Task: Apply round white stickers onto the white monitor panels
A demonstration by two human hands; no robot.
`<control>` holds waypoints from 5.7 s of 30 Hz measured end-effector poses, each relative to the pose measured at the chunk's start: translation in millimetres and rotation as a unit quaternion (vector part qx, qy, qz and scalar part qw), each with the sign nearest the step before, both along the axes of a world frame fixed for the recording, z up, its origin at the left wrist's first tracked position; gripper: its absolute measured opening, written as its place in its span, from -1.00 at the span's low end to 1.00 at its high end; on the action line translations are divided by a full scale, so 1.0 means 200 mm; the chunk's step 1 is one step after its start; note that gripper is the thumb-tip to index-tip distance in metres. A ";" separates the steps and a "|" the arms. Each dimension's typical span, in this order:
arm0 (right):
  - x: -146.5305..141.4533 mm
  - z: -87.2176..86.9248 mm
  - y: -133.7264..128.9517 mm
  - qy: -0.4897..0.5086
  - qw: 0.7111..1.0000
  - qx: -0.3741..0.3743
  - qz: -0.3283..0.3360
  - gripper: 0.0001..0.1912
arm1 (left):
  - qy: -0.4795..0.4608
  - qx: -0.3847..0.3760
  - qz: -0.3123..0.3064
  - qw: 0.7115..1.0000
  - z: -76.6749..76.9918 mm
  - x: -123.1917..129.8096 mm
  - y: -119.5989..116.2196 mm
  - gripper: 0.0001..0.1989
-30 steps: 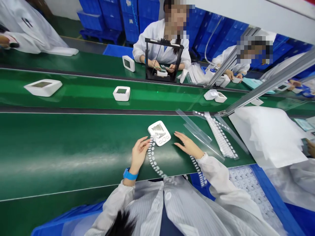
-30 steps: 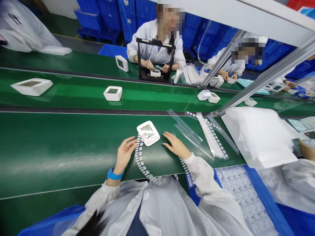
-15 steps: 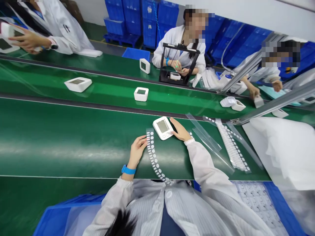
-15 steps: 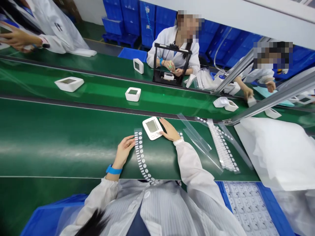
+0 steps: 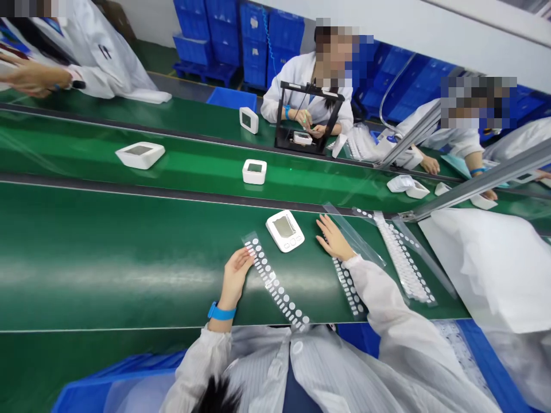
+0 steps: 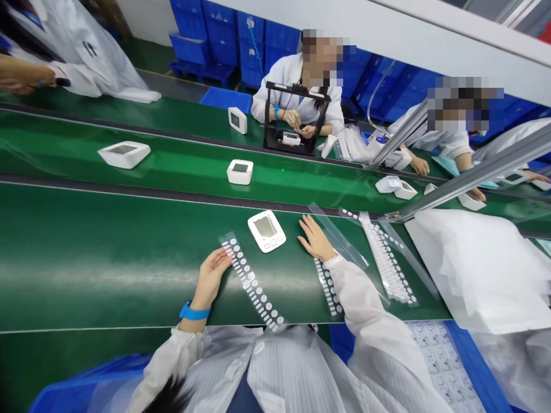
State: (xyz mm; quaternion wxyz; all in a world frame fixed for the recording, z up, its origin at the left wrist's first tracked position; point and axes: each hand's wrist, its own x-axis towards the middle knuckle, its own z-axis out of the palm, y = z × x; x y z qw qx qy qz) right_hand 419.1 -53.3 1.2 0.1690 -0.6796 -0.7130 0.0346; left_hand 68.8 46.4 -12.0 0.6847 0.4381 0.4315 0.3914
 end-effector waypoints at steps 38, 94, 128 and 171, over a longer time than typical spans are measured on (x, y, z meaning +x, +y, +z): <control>-1.00 0.43 0.68 0.045 0.995 0.014 0.089 -0.58 | -0.008 0.020 0.054 0.998 0.26 -0.15 -0.12 -0.48; -0.62 0.05 0.17 0.370 0.909 0.060 -0.185 -0.79 | 0.073 0.035 -0.026 0.996 0.07 -0.02 -0.23 -0.55; -0.91 0.15 0.03 0.356 0.924 0.129 -0.046 -0.87 | 0.092 0.053 -0.041 0.994 0.10 0.06 -0.23 -0.60; -0.54 0.04 0.17 0.619 0.762 -0.008 -0.190 -0.63 | -0.012 0.063 -0.181 0.981 0.10 0.24 -0.24 -0.74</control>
